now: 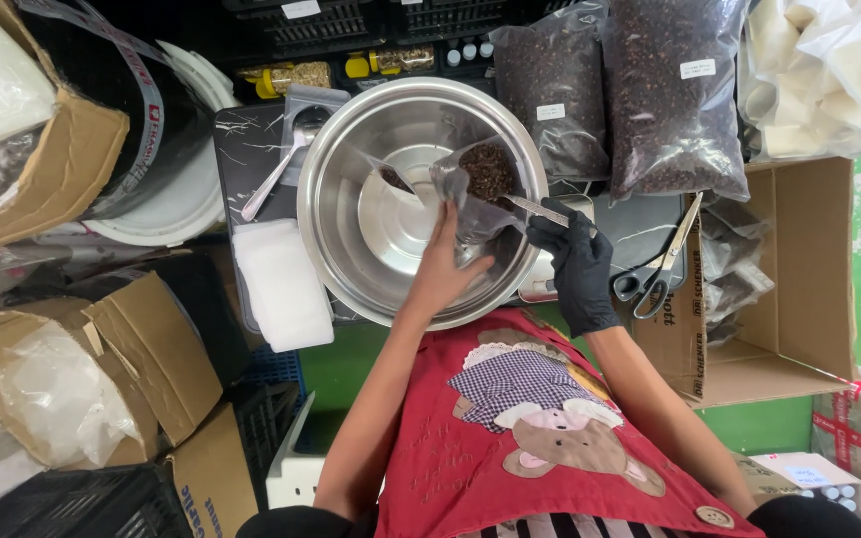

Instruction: The person is scooping cloves from a large bulk bag into smaller plastic bags, weighing each bag on a digital scale to ensure accuracy.

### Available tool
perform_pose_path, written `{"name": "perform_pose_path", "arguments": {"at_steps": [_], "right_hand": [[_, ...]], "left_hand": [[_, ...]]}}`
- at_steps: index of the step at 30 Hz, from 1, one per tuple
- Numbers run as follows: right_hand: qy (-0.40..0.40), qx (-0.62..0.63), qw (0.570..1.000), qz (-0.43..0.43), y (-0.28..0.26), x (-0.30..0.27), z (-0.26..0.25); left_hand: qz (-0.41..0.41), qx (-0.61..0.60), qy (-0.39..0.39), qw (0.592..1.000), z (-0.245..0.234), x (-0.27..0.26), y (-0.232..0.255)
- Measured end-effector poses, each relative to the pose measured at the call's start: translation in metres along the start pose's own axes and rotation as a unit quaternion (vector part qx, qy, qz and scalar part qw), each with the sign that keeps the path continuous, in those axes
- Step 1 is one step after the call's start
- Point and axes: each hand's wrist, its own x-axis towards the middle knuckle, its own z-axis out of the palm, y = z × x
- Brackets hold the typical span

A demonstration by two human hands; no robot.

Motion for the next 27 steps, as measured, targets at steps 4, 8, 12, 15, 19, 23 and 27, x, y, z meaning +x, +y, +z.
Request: {"name": "perform_pose_path", "arguments": {"at_steps": [4, 8, 12, 15, 19, 23, 27], "right_hand": [[0.005, 0.019, 0.999, -0.027, 0.011, 0.013, -0.031], [0.011, -0.048, 0.996, -0.076, -0.009, 0.005, -0.024], [-0.005, -0.107, 0.986, -0.128, -0.021, 0.003, -0.021], [-0.015, -0.135, 0.981, -0.142, -0.026, 0.011, -0.026], [-0.010, -0.142, 0.976, -0.162, -0.046, 0.006, -0.018], [0.037, -0.210, 0.961, -0.176, -0.088, -0.012, 0.020], [0.060, -0.246, 0.951, -0.175, -0.118, -0.027, 0.048]], "left_hand": [[0.105, -0.030, 0.183, 0.977, -0.023, -0.028, 0.001], [0.136, -0.011, 0.357, 0.924, -0.056, -0.022, -0.011], [0.122, -0.045, 0.264, 0.956, -0.074, 0.010, -0.034], [0.140, -0.031, 0.224, 0.964, -0.077, 0.030, -0.034], [0.166, -0.051, 0.238, 0.956, -0.072, 0.050, -0.050], [0.201, -0.012, 0.248, 0.948, -0.068, 0.048, -0.046], [0.235, 0.106, 0.247, 0.934, -0.063, 0.032, -0.018]]}}
